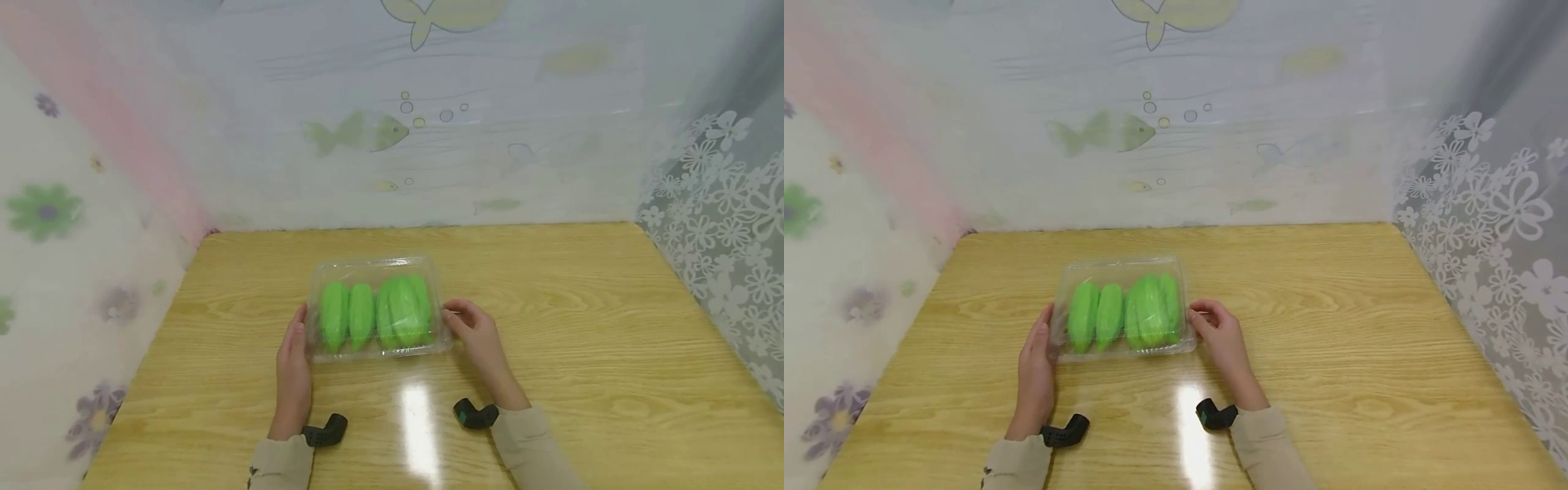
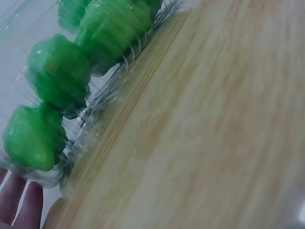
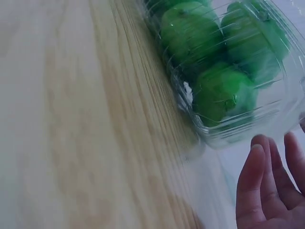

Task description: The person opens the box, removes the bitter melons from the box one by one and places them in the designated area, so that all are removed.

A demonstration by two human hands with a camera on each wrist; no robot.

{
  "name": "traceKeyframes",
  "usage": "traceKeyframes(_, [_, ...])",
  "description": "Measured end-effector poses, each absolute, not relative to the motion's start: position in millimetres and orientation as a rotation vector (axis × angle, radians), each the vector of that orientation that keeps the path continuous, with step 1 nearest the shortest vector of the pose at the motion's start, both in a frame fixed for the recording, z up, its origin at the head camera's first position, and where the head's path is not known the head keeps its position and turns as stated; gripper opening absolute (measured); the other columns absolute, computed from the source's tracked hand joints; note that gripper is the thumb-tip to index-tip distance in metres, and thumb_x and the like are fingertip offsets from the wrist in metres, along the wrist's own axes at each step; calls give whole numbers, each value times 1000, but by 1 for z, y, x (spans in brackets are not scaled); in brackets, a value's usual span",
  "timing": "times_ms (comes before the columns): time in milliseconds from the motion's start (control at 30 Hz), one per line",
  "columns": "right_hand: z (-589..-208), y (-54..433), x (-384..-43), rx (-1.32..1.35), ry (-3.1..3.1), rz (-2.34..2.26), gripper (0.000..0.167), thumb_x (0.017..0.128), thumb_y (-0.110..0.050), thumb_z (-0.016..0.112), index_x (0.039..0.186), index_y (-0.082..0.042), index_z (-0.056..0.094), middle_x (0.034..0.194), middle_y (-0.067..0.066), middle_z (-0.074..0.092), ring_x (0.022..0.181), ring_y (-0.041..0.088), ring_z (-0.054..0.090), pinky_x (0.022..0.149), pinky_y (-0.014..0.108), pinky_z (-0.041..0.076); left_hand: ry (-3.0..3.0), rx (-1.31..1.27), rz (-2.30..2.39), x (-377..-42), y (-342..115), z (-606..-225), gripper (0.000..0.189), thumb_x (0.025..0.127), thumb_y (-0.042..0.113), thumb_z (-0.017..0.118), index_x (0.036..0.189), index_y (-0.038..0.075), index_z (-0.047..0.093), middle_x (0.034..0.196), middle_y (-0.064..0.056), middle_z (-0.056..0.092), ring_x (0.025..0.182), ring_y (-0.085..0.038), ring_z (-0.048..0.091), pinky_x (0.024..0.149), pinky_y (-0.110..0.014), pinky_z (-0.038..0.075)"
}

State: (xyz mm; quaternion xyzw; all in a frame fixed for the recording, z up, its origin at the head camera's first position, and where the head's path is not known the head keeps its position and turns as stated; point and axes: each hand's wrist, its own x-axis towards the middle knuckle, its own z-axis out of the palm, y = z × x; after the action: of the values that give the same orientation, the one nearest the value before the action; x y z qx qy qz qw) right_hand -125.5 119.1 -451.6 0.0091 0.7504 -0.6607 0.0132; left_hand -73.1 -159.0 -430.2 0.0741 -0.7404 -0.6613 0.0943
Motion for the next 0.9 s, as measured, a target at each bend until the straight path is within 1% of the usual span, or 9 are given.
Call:
traceKeyframes(133, [-452,118,-125,23,2302,-2097,26,86,-26,60,103,-7,61,103,7,62,89,18,58,71,32,51,-2168,229,-1996,-73,-159,-430,45,99,36,21,139,19,31,141,11,30,129,-5,23,106,-28,20])
traceKeyframes(333, [-452,119,-125,14,2271,-2113,26,86,-27,60,99,-4,62,111,3,60,95,16,56,74,37,51,-2164,230,-2020,-74,-160,-431,45,99,37,19,139,20,31,141,12,28,129,-3,21,106,-26,19])
traceKeyframes(433, [-451,120,-125,10,2276,-2101,29,85,-29,61,103,-6,63,110,3,61,95,16,57,75,38,50,-2174,232,-2011,-74,-160,-432,45,99,36,19,139,20,31,142,12,28,129,-3,21,106,-26,18])
traceKeyframes(600, [-450,118,-125,-8,2318,-2077,34,82,-36,62,105,-11,64,108,0,62,94,15,57,73,35,51,-2180,227,-2013,-75,-161,-433,45,99,36,19,140,21,30,143,11,26,129,-3,20,107,-26,18])
traceKeyframes(733, [-450,118,-125,-22,2324,-2075,36,82,-37,62,105,-10,64,111,-2,61,96,15,57,72,35,51,-2191,230,-1999,-75,-161,-434,45,99,36,18,140,22,29,143,11,25,130,-2,19,107,-26,18])
traceKeyframes(900, [-449,119,-124,-55,2289,-2073,37,84,-37,59,108,-10,63,113,0,60,98,15,56,75,37,50,-2186,231,-2008,-75,-160,-434,45,99,37,15,140,24,27,143,14,24,130,-3,18,107,-27,17])
